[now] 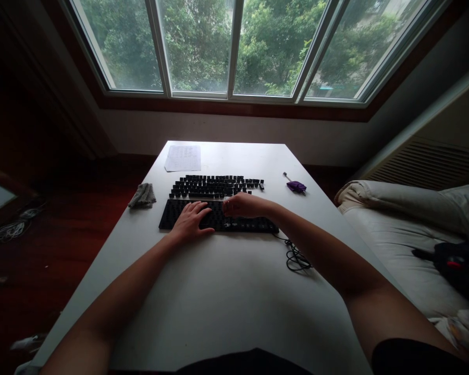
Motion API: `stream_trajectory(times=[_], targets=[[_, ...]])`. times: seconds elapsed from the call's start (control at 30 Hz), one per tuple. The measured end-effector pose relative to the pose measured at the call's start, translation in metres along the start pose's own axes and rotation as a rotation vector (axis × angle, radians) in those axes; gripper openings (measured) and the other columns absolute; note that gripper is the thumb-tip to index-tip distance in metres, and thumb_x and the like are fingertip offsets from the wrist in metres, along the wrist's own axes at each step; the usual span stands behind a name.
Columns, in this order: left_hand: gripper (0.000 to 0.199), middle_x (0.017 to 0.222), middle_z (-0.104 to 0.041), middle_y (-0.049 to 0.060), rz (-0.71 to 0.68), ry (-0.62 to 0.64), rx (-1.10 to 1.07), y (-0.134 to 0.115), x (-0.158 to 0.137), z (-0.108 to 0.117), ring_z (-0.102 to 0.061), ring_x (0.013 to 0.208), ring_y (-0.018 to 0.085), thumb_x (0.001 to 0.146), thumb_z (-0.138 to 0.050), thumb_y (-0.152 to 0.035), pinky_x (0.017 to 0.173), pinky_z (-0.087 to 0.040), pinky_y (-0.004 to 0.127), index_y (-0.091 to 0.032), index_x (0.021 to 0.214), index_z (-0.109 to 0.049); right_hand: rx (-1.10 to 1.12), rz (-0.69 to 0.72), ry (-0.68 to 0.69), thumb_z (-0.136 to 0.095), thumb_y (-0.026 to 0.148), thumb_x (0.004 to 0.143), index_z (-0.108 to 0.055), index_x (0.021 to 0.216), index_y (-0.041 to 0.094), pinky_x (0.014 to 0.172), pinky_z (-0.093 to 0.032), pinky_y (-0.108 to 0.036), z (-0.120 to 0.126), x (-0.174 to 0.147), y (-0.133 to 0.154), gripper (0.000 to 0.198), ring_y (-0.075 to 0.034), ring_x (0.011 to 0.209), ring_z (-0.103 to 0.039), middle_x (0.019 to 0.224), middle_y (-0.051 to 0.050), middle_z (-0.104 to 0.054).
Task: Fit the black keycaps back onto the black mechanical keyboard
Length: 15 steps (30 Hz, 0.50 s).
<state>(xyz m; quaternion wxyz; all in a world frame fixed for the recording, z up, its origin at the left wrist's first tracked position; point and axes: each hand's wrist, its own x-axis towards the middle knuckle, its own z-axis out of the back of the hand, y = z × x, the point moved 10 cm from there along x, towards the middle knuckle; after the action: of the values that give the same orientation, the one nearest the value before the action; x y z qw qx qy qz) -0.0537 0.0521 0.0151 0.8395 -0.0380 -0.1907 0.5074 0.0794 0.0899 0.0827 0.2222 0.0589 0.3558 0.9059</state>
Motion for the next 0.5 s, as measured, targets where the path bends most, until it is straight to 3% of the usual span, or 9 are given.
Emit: stream_trajectory(times=[0.27, 0.37, 0.5], targets=[[0.072, 0.153, -0.044, 0.008, -0.001, -0.007, -0.010, 0.003, -0.004, 0.001, -0.032, 0.144, 0.035, 0.080, -0.067, -0.066, 0.123, -0.021, 0.056, -0.028, 0.139, -0.054, 0.098, -0.137, -0.083, -0.063, 0.036, 0.090, -0.072, 0.101, 0.020, 0.062, -0.047, -0.024, -0.008, -0.007, -0.022, 0.021, -0.014, 0.062, -0.067, 0.075, 0.000, -0.072], [0.072, 0.153, -0.044, 0.008, -0.004, -0.011, -0.013, 0.004, -0.004, 0.000, -0.032, 0.144, 0.035, 0.080, -0.066, -0.067, 0.123, -0.021, 0.056, -0.028, 0.139, -0.054, 0.022, -0.102, -0.126, -0.061, 0.034, 0.092, -0.073, 0.100, 0.020, 0.062, -0.045, -0.024, -0.009, -0.013, -0.013, 0.020, -0.014, 0.063, -0.066, 0.072, 0.000, -0.072], [0.072, 0.153, -0.044, 0.008, -0.003, -0.013, -0.013, 0.004, -0.004, 0.001, -0.032, 0.144, 0.035, 0.080, -0.066, -0.066, 0.123, -0.021, 0.056, -0.027, 0.139, -0.054, -0.105, 0.022, -0.149, -0.062, 0.027, 0.090, -0.075, 0.097, 0.020, 0.066, -0.045, -0.023, -0.011, -0.021, 0.010, 0.016, -0.013, 0.069, -0.066, 0.083, -0.002, -0.075]])
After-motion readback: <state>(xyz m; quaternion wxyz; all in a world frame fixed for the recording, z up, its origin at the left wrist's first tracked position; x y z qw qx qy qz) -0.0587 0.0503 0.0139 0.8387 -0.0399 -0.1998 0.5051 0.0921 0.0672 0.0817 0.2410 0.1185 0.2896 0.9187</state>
